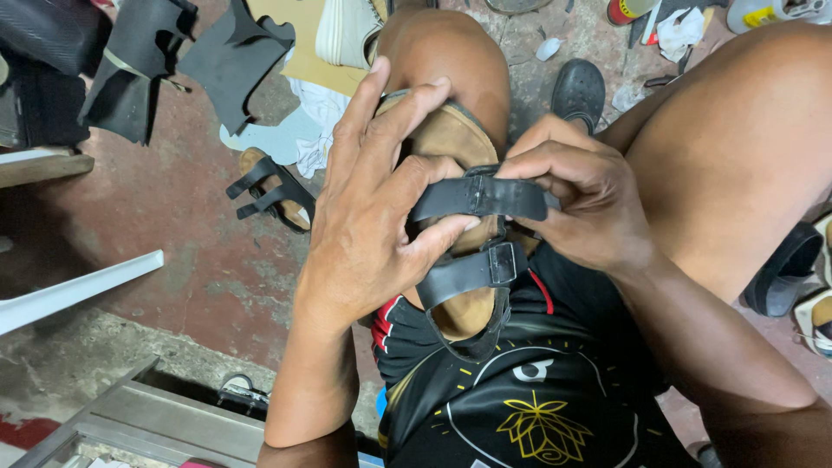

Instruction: The person replaces and adjusts the straps on a black sandal, using their hands to thread the leather through buckles and secure them in place while sitting among shoe repair materials.

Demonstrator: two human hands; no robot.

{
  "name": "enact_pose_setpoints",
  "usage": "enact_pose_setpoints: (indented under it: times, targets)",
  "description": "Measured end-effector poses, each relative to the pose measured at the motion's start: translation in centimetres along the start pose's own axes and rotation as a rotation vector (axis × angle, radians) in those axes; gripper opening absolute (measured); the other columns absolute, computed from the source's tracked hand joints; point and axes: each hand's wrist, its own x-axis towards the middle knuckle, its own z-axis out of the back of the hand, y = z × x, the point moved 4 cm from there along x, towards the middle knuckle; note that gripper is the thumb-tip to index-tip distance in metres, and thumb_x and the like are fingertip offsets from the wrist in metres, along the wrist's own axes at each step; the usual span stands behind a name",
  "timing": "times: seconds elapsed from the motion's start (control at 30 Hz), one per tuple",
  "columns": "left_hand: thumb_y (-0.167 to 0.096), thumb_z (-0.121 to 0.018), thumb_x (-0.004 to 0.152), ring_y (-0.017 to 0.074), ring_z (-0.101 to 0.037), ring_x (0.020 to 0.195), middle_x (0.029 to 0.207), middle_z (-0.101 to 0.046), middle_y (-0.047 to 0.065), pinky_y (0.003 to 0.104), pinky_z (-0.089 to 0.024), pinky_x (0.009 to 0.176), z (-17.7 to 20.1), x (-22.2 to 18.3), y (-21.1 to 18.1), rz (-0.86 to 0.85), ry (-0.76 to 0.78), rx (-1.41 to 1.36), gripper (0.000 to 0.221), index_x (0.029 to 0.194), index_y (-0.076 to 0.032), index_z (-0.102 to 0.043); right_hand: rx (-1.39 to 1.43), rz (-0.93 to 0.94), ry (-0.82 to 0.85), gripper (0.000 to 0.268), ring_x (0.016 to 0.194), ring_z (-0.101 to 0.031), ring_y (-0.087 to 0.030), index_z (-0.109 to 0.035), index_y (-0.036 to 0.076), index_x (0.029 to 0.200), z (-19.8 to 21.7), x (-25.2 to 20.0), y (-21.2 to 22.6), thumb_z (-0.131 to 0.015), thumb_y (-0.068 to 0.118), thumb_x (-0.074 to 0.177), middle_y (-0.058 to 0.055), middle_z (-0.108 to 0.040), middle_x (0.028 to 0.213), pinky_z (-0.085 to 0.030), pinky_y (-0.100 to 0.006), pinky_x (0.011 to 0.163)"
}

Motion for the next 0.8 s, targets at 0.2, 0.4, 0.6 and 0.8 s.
enact_pose_setpoints:
  times: [0.2,0.4,0.6,0.8]
  targets:
    - [-0.021,-0.093,0.078,0.0441,-0.028,0.158,0.158,-0.047,0.013,0.055,-0.032,0.13,0.1,0.0,0.1,0.0,-0.008,0.003,0.041,0.11,-0.01,-0.071,-0.371,0.026,0.002,0.018,0.087,-0.063,-0.009,-0.071,-0.002,0.106,0.5,0.0,1.0,-0.075,-0.008,0.09,-0.006,-0.068,0.103,-0.048,-0.021,0.073]
    - [-0.021,-0.094,0.077,0.0429,-0.029,0.158,0.159,-0.046,0.012,0.054,-0.032,0.131,-0.1,0.1,0.2,0.006,-0.003,0.0,0.043,0.111,-0.01,-0.07,-0.114,-0.036,-0.018,0.017,0.092,-0.064,-0.01,-0.069,-0.001,0.105,0.4,0.1,0.9,-0.075,-0.007,0.09,-0.006,-0.068,0.105,-0.052,-0.022,0.077]
    - [-0.026,-0.095,0.075,0.0439,-0.028,0.157,0.158,-0.046,0.012,0.055,-0.032,0.129,0.0,0.4,0.2,0.01,-0.001,-0.002,0.045,0.109,-0.01,-0.071,-0.314,0.006,-0.011,0.014,0.089,-0.063,-0.01,-0.071,-0.001,0.102,0.3,0.2,1.3,-0.076,-0.006,0.09,-0.007,-0.069,0.102,-0.051,-0.023,0.075]
    - [-0.027,-0.095,0.075,0.0434,-0.028,0.157,0.158,-0.047,0.012,0.054,-0.033,0.129,-0.1,0.4,0.2,0.017,-0.008,0.006,0.043,0.107,-0.01,-0.071,-0.438,0.103,0.003,0.015,0.087,-0.065,-0.013,-0.071,0.004,0.108,0.4,0.1,1.3,-0.075,-0.001,0.095,-0.005,-0.069,0.102,-0.052,-0.024,0.072]
